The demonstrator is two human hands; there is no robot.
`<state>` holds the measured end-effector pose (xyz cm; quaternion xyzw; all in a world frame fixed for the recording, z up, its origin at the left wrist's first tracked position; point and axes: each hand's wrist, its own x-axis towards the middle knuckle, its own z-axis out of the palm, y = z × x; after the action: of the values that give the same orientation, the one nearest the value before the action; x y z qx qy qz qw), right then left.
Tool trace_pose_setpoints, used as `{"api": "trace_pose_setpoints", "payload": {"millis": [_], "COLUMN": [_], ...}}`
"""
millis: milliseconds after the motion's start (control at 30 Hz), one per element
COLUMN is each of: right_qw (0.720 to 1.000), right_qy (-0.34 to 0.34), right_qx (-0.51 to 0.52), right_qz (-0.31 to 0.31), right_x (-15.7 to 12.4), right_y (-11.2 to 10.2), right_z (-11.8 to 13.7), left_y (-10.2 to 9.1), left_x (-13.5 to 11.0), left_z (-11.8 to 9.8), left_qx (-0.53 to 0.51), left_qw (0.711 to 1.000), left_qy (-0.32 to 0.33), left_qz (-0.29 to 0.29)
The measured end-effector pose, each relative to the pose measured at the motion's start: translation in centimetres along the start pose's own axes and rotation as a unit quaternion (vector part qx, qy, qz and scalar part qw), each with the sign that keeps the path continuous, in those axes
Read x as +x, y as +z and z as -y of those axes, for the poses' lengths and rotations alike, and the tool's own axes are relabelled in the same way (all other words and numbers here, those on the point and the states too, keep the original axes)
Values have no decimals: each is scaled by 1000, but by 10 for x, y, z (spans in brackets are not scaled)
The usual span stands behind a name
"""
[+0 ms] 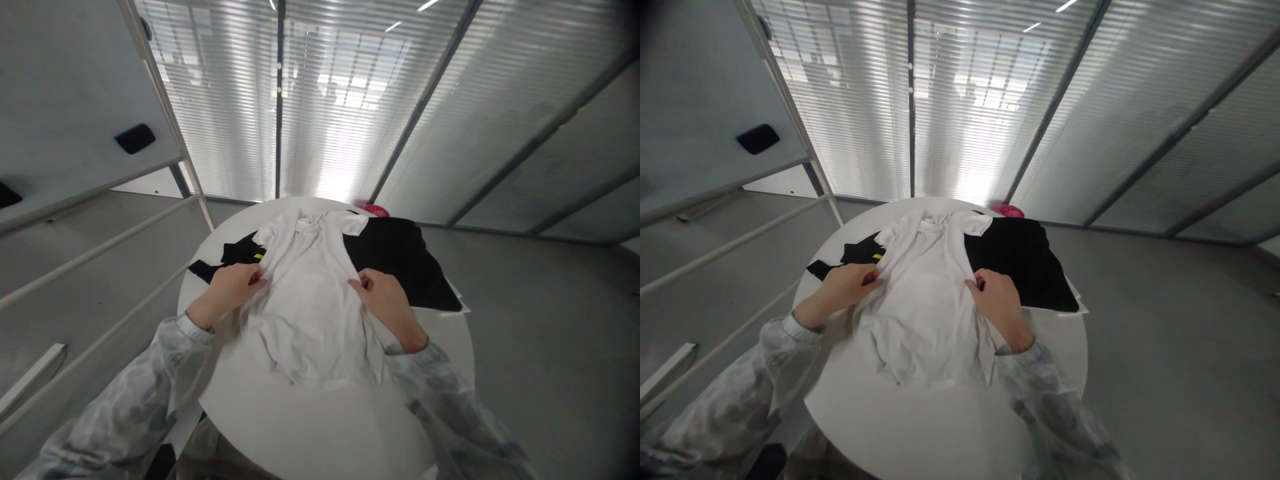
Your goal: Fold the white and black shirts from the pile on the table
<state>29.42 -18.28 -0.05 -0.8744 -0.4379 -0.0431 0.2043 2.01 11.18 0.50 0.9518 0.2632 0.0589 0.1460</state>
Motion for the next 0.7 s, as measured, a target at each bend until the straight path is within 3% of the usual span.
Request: {"api": "trace_pose_setpoints", "payload": {"millis": [133, 267, 333, 400, 500, 600, 700], "right_qw": [991, 989, 989, 992, 993, 990, 992], "right_qy": [104, 107, 114, 125, 106, 94, 93], "right_qx": [62, 55, 30, 7, 18, 38, 28], "right_qz": [-48, 85, 86, 35, -58, -102, -87], "right_x": [-22, -39, -31, -5, 58, 126, 174], "right_y": [-34, -51, -52, -48, -33, -10, 14], "right_z": [-51, -85, -86, -81, -74, -72, -73], "left_y": [-19, -33, -35, -32, -22, -10, 0], "left_x": [-12, -8, 8, 36, 92, 145, 181], "left_z": [16, 30, 34, 37, 43, 48, 52], "left_qx": [7, -61, -116, -156, -165, -161, -192], "left_qw": [1000, 989, 986, 988, 977, 972, 965], "left_qy": [1, 36, 31, -10, -82, -119, -155], "left_qz": [19, 132, 116, 17, -112, -120, -83]}}
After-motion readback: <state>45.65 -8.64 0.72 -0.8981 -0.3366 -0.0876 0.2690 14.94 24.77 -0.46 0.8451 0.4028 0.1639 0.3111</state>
